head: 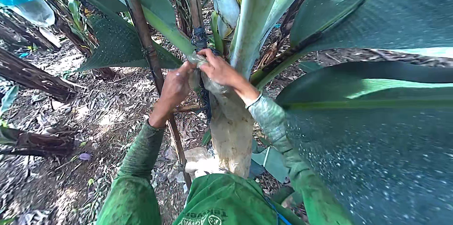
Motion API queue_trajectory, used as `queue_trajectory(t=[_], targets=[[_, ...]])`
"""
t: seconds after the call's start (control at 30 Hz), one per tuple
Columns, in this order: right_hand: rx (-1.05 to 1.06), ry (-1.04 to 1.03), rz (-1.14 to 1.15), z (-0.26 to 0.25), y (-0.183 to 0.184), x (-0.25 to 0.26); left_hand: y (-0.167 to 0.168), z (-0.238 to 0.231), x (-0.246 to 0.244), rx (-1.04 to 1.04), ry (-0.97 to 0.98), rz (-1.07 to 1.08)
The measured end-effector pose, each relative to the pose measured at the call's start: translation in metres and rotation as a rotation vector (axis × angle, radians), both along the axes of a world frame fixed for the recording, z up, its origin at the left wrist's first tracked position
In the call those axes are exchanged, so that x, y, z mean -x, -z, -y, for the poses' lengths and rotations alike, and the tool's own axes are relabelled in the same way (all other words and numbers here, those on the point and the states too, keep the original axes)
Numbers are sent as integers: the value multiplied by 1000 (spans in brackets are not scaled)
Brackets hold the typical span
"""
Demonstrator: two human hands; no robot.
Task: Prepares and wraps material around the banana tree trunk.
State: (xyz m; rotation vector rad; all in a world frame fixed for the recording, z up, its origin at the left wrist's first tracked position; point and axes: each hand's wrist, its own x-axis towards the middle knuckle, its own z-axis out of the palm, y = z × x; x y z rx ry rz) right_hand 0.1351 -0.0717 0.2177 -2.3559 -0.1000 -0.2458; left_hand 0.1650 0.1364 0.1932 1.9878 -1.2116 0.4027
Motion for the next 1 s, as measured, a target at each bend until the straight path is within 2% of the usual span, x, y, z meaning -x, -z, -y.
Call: queue_trajectory(t=[0.13,0.23,0.33,0.4,0.53,0.63,0.83,1.0], targets=[[-170,242,237,-24,27,32,12,7,-13,125,80,-251],[-186,215,320,-25,30,28,13,9,-17,96,63,-125],[-150,159,294,-25,23,33,1,14,-17,3,42,45],[-118,135,286,-24,21,41,-4,16,-21,-26,67,84],[-4,132,282,-25,22,33,5,25,-31,-5,173,45],[18,131,324,-22,28,22,10,30,-31,41,147,7],[-180,190,379,-25,39,17,14,35,-31,173,67,-107],[-252,288,359,-34,45,15,20,32,-39,204,168,-178]])
